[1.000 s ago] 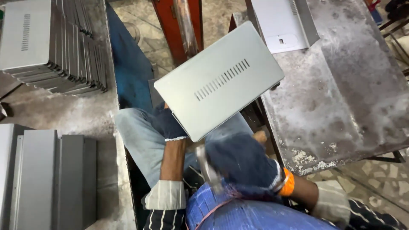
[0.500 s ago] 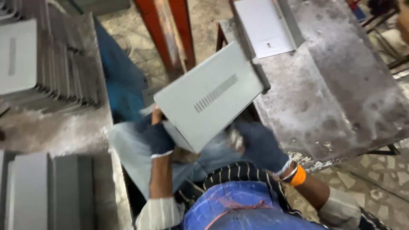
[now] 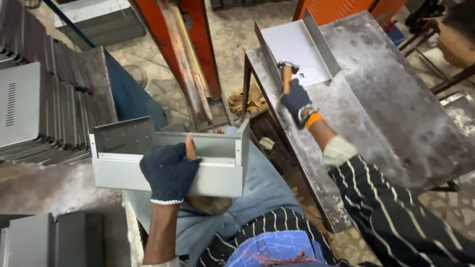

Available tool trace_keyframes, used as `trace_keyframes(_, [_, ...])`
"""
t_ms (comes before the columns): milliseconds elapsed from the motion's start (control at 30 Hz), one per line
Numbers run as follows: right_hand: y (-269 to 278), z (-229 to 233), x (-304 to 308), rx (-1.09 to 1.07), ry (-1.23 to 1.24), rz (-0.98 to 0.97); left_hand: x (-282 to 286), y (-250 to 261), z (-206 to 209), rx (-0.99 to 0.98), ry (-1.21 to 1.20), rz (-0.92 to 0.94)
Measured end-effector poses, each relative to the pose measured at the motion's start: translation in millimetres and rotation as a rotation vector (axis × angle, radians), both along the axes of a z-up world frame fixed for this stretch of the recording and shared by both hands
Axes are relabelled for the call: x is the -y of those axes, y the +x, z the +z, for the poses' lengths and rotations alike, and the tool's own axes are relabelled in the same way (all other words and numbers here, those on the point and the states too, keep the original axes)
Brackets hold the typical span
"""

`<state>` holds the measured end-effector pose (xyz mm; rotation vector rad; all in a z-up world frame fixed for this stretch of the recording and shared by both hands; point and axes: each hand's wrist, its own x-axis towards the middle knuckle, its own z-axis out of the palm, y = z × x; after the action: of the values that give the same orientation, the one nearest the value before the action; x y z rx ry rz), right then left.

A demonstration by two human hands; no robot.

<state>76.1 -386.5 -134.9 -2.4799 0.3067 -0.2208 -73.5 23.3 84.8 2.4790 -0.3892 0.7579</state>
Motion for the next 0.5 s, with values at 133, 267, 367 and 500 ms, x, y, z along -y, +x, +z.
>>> trace_keyframes(133, [-45.9,53.1,-51.2,-0.145,-0.102,0.006,-2.6,22.4,5.2,-0.096,0.105,0.019])
trace_keyframes(267, [-102.0,136.2,-116.6,0.093,0.389,0.282,-5.6,50.3,10.9,-0.127,0.187,0.023])
trace_keyframes(367, [-117.2,170.2,-147.8,0.123,0.72,0.658,-6.2,71.4,21.5,-0.129,0.233,-0.001])
trace_keyframes(500, [-101.6,193.2,-174.7,0.048,0.866,0.747,-21.6,99.3,36.7,-0.085,0.225,-0.029])
